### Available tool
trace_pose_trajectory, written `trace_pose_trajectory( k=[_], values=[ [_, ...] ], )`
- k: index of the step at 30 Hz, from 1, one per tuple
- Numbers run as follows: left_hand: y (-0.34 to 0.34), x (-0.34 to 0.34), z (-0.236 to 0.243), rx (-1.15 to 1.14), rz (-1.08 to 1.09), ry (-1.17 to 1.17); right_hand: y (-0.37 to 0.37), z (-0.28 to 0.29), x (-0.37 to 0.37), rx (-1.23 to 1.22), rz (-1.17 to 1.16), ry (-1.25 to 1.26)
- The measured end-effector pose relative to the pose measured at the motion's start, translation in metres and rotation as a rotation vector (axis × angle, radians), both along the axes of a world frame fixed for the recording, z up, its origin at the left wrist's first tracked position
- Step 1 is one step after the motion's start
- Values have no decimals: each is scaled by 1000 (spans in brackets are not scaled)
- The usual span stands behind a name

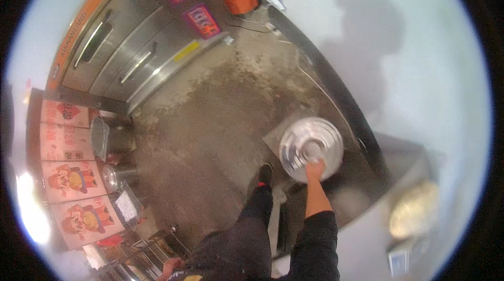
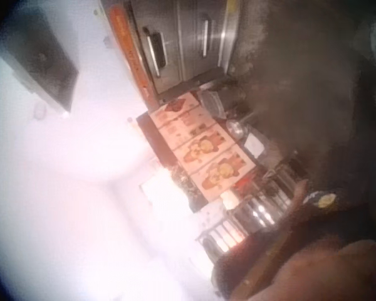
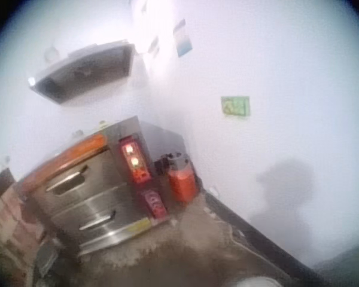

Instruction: The person pours a white powder into a bowl of liquid and stirs the mixture. They then move to a large pot, pour liquid into it, and return to the table to wipe the surface. A coworker is seen kneading dough nearby.

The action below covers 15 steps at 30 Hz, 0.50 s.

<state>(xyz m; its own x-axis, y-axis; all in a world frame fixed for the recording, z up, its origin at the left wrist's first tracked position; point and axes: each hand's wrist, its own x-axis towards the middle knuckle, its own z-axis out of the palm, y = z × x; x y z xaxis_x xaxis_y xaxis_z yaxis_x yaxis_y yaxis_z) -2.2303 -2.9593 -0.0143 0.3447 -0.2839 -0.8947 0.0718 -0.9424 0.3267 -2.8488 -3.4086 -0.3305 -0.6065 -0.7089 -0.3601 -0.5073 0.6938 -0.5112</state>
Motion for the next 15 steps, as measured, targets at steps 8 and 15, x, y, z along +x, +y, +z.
trace_pose_trajectory(
  k=[8, 15],
  values=[
    [-135, -24, 30, 330, -181, -124, -60, -72, 0, 71, -175, -30],
    [-171, 1, 11, 271, -330, -163, -73, -87, -11, 37, -48, 140]
  ],
)
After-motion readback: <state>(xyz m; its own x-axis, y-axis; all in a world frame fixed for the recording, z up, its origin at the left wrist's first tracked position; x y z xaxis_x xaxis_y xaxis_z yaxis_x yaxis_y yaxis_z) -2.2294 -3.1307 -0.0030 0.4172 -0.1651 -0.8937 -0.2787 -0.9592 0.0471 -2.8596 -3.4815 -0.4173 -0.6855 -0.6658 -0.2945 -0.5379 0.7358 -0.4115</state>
